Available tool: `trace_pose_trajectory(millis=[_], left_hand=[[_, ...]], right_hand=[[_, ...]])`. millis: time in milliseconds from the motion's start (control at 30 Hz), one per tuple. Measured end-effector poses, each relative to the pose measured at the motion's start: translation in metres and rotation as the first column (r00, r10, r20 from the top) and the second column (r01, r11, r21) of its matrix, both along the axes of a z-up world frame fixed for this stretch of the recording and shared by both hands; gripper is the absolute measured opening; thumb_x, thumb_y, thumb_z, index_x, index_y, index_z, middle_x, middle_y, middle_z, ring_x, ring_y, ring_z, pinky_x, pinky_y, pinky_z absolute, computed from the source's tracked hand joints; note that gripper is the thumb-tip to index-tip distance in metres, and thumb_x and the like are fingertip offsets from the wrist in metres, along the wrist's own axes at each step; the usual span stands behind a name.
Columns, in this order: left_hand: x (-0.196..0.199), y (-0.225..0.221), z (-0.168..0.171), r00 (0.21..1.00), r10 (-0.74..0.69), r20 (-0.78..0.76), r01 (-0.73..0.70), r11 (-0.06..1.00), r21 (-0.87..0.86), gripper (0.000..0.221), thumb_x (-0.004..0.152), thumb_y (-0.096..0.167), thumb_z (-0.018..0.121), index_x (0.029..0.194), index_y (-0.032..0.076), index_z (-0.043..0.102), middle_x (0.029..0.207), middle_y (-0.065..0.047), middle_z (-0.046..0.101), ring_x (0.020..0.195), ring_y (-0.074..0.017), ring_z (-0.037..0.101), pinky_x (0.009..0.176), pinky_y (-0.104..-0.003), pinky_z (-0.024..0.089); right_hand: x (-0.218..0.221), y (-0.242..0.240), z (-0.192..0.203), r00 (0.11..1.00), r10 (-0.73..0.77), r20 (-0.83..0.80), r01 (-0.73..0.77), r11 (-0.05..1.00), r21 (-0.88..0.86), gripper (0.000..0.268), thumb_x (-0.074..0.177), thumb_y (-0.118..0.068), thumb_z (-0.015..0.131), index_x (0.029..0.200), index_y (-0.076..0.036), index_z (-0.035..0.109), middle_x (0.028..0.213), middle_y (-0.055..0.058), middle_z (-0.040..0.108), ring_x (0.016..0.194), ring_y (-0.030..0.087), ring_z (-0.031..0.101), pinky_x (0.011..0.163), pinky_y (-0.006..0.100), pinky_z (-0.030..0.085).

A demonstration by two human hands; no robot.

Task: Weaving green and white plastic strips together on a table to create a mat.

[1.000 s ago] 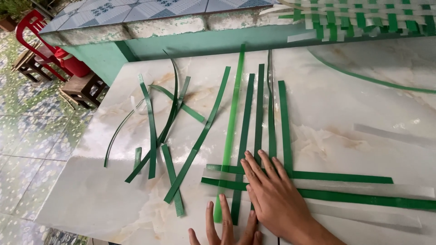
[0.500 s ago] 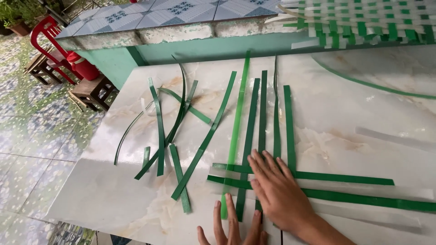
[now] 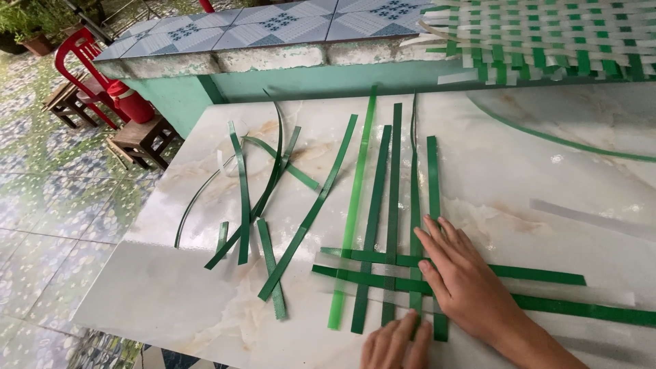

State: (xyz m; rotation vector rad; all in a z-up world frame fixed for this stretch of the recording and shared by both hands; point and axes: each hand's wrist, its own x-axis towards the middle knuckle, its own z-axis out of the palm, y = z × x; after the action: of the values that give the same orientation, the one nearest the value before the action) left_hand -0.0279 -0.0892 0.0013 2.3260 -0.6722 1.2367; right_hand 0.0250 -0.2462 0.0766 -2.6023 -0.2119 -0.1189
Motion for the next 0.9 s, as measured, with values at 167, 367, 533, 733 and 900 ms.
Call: trace_pose_trajectory(millis=[167, 367, 533, 733, 900], left_hand=[[-0.010, -0.024, -0.009, 0.985, 0.171, -0.038, -0.173, 0.984, -0.037, 0.013, 0.089, 0.025, 0.060, 0.078, 0.032, 0.065, 0.095, 0.009, 0.074, 0.075, -0.0077, 0.070, 0.067, -0.030, 0.051], [-0.025, -0.028, -0.031, 0.985, 0.160, -0.061, -0.150, 0.977, 0.149, 0.024, 0.092, 0.046, 0.065, 0.112, 0.037, 0.055, 0.117, 0.011, 0.068, 0.092, -0.0183, 0.065, 0.087, -0.043, 0.047], [-0.029, -0.033, -0.037, 0.985, 0.165, -0.058, -0.159, 0.982, 0.103, 0.037, 0.090, 0.053, 0.069, 0.120, 0.035, 0.055, 0.124, 0.008, 0.067, 0.100, -0.0236, 0.066, 0.091, -0.050, 0.047], [-0.033, -0.030, -0.039, 0.979, 0.201, -0.017, -0.192, 0.953, 0.235, 0.041, 0.099, 0.046, 0.058, 0.135, 0.030, 0.048, 0.137, 0.017, 0.058, 0.109, -0.0234, 0.063, 0.101, -0.050, 0.041], [-0.032, -0.034, -0.053, 0.986, 0.162, -0.026, -0.158, 0.980, 0.123, 0.024, 0.097, 0.035, 0.057, 0.120, 0.028, 0.054, 0.126, 0.015, 0.065, 0.104, -0.0266, 0.066, 0.095, -0.052, 0.044]], right_hand=[[-0.001, 0.001, -0.016, 0.998, 0.003, 0.066, 0.002, 0.997, -0.076, 0.056, 0.098, -0.028, 0.035, 0.150, -0.009, 0.028, 0.158, 0.010, 0.024, 0.147, 0.027, 0.016, 0.116, 0.042, 0.017], [0.000, -0.001, -0.023, 0.995, 0.021, 0.101, -0.001, 0.980, -0.199, 0.057, 0.099, -0.026, 0.031, 0.151, -0.006, 0.023, 0.158, 0.012, 0.023, 0.147, 0.027, 0.017, 0.115, 0.041, 0.018], [0.001, -0.001, -0.024, 0.994, 0.029, 0.109, -0.004, 0.975, -0.223, 0.057, 0.099, -0.026, 0.030, 0.152, -0.005, 0.022, 0.158, 0.013, 0.022, 0.147, 0.027, 0.016, 0.116, 0.040, 0.016], [0.002, 0.000, -0.024, 0.983, 0.045, 0.180, 0.005, 0.963, -0.268, 0.057, 0.099, -0.026, 0.032, 0.151, -0.004, 0.023, 0.158, 0.013, 0.024, 0.147, 0.026, 0.019, 0.115, 0.040, 0.019], [0.001, 0.001, -0.022, 0.988, 0.023, 0.152, 0.013, 0.973, -0.232, 0.058, 0.099, -0.026, 0.033, 0.151, -0.005, 0.023, 0.158, 0.013, 0.024, 0.147, 0.028, 0.019, 0.115, 0.040, 0.019]])
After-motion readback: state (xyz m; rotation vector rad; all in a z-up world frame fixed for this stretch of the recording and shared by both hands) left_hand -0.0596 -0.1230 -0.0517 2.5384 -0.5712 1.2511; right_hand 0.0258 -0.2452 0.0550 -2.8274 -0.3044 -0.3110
